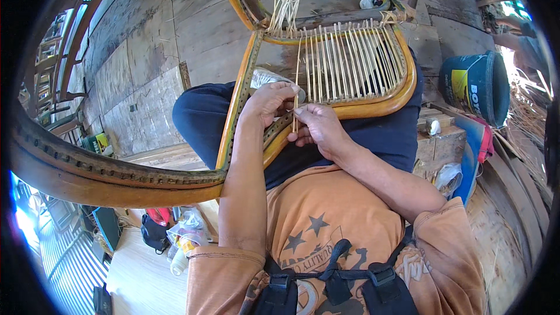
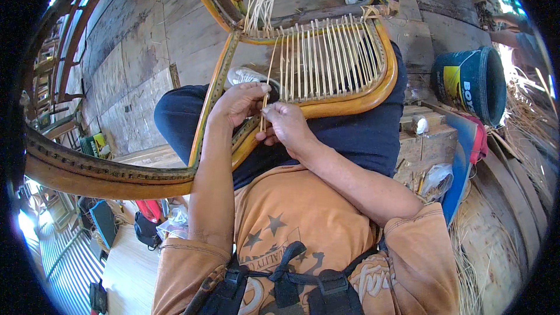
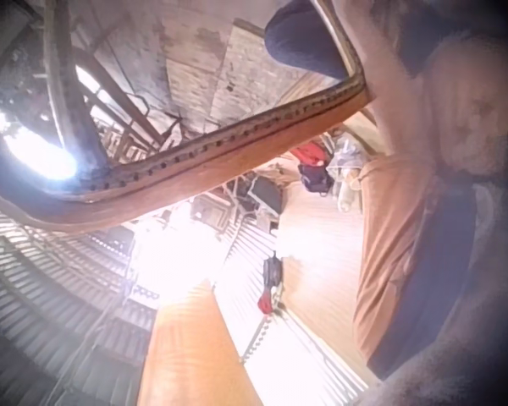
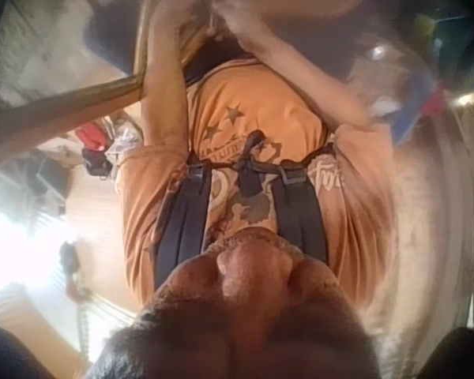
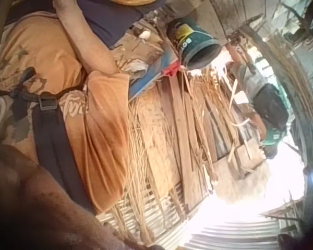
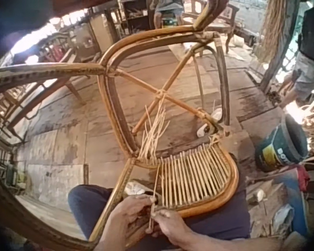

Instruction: Weaving rattan strips into the seat frame of a wooden chair.

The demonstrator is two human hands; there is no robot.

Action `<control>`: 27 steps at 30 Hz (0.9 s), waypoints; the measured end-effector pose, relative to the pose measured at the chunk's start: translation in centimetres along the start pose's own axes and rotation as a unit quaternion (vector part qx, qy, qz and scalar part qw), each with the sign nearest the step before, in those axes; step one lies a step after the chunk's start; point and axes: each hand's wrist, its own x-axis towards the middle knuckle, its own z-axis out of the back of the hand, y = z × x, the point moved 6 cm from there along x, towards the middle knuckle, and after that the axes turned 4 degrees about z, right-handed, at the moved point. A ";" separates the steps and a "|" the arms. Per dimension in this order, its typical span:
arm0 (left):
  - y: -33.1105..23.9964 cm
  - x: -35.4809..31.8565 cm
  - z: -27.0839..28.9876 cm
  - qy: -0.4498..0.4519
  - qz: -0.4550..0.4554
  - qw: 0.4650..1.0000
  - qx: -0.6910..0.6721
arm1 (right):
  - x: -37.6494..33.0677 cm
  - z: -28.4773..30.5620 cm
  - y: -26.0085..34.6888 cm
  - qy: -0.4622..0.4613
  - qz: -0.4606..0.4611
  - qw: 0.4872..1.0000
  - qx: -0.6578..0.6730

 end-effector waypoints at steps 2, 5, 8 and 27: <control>-0.3 -0.5 0.0 -0.010 -0.001 1.000 0.000 | -0.3 0.1 0.2 -0.007 -0.003 1.000 0.002; -0.4 -0.6 0.4 -0.018 -0.004 1.000 0.011 | 0.1 0.1 0.0 0.002 0.009 1.000 -0.007; -0.2 -0.2 0.7 -0.020 0.003 0.999 0.044 | 0.5 0.0 -0.1 0.011 0.004 0.999 -0.037; 1.5 0.5 1.4 -0.054 -0.032 0.994 0.087 | -12.4 20.9 7.4 -0.340 0.175 0.897 -0.224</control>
